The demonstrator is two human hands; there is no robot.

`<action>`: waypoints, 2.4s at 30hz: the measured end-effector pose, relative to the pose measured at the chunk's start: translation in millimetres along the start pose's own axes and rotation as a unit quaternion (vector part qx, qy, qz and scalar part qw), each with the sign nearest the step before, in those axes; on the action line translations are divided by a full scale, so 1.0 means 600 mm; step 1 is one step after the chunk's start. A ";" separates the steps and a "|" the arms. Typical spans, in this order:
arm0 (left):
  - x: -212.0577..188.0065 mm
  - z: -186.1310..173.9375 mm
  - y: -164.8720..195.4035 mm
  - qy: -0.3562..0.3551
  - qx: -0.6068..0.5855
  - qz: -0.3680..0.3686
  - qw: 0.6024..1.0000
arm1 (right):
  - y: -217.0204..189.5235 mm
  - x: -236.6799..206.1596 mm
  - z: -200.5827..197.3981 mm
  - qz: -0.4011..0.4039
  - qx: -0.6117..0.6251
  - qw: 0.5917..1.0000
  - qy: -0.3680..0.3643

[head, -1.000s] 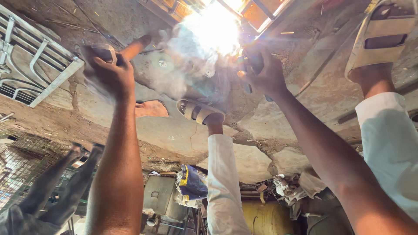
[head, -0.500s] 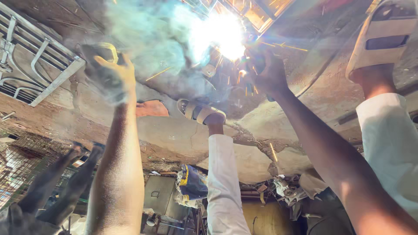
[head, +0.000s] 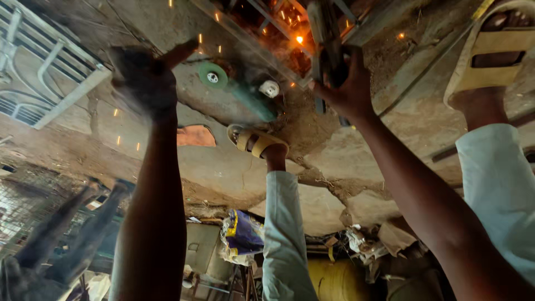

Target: The person arc-welds joints on decorative metal gate panels laid on the workshop floor, holding the work with a chipping hammer while striking an arc with the electrode holder, producing sparks and smoke. They reposition along the frame, tap off slag, and continue welding multiple joints on the panels.

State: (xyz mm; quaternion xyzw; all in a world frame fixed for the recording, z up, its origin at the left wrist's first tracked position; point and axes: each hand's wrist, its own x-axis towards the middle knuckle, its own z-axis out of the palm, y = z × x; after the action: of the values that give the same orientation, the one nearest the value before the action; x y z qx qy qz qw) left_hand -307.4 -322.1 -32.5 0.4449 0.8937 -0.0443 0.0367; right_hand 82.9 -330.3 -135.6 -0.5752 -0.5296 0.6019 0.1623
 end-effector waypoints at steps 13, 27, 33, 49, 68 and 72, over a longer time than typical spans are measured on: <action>-0.003 -0.013 -0.011 -0.001 0.008 0.012 1.000 | -0.022 0.062 0.054 -0.081 0.021 0.996 -0.021; 0.007 -0.008 -0.014 -0.004 0.013 0.014 1.000 | 0.011 0.059 0.075 -0.080 0.005 0.997 -0.024; 0.008 -0.003 -0.023 -0.001 -0.014 0.043 0.999 | 0.010 0.048 0.106 -0.054 -0.237 0.970 0.004; -0.011 -0.006 -0.017 0.039 -0.009 0.059 0.997 | -0.021 0.054 0.080 -0.015 -0.117 0.986 -0.116; -0.013 0.012 -0.058 0.031 -0.071 0.052 0.996 | 0.010 0.068 0.066 -0.125 -0.064 0.990 -0.004; -0.013 0.003 -0.052 0.043 -0.065 0.053 0.996 | -0.008 0.075 0.065 -0.009 -0.071 0.997 -0.037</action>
State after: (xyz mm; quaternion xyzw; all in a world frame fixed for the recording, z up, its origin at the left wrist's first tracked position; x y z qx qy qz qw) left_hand -327.5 -347.2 -32.0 0.4901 0.8705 0.0350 0.0298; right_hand 34.7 -309.6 -164.0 -0.5580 -0.5817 0.5822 0.1063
